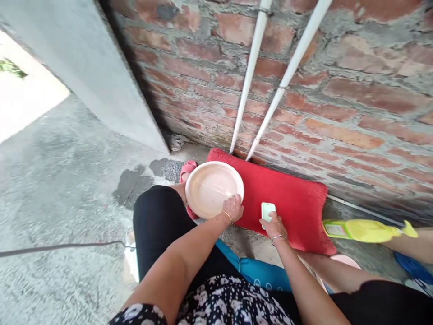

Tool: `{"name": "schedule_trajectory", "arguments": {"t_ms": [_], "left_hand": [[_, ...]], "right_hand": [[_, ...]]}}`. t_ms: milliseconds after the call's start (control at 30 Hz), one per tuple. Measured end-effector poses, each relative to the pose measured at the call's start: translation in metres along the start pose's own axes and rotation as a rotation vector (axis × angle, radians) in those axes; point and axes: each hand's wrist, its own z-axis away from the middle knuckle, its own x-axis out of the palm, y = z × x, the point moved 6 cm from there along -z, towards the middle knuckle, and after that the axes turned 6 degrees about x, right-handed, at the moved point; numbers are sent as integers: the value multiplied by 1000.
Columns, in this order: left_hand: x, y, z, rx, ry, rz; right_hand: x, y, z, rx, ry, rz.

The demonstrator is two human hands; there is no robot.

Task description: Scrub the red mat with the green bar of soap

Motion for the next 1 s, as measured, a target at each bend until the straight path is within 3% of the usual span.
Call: {"name": "schedule_trajectory", "arguments": {"t_ms": [200,400,467,567,667,833,1000], "left_hand": [[-12,-11,19,-11,-91,27],[-57,-17,63,48,-157,-64],[-79,-15,83,81,-118,-60],[-113,-9,118,127,40,31],[-132,-7,156,167,151,206],[-133,-11,198,174,233,341],[-116,-10,198,152,123,253]], "right_hand": [[2,1,-9,-31,-24,-64],[8,1,-13,-76,-31,-100],[10,2,-15,-106,-33,-113],[11,1,-19,-143,-44,-115],[13,1,-22,-164,-48,-121],[19,5,-28,-201,-44,-158],[20,8,-31,-223,-13,-172]]}}
